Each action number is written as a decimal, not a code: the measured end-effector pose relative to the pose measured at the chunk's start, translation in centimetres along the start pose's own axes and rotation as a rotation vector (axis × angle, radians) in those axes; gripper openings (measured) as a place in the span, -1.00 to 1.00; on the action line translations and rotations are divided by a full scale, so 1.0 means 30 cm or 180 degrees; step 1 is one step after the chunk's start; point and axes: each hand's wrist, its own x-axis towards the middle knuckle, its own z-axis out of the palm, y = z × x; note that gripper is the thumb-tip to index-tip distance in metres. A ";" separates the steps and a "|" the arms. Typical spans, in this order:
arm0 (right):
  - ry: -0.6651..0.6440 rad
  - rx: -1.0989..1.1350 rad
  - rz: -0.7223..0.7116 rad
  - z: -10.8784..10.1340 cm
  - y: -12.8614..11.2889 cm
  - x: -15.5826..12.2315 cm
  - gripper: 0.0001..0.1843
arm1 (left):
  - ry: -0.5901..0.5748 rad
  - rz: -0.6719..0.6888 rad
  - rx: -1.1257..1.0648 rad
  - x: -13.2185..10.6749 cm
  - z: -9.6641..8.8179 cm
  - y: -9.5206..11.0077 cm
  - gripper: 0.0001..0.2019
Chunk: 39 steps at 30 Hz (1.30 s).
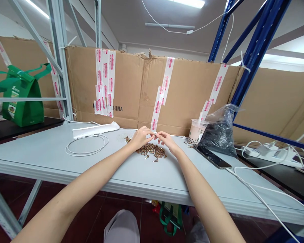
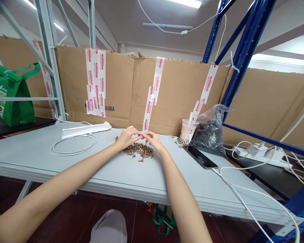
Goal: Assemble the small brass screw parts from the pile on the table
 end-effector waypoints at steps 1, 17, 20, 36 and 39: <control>-0.0002 -0.0017 0.0007 0.002 0.002 0.001 -0.66 | 0.0010 0.0011 0.0034 0.000 0.002 -0.002 -0.83; -0.0083 -0.0063 -0.0242 0.026 0.031 0.013 -0.54 | 0.0014 0.0201 0.0338 0.001 0.024 -0.010 -0.84; -0.0037 -0.0081 -0.0310 0.024 0.022 0.010 -0.58 | 0.0039 0.0111 0.0345 0.005 0.025 -0.008 -0.85; -0.0045 -0.0213 -0.0396 0.016 0.030 0.011 -0.58 | 0.0038 0.0175 0.0541 0.005 0.007 -0.003 -0.86; -0.0036 -0.0237 -0.0450 0.012 0.042 0.016 -0.55 | -0.0040 0.0255 0.0582 0.003 0.010 0.006 -0.86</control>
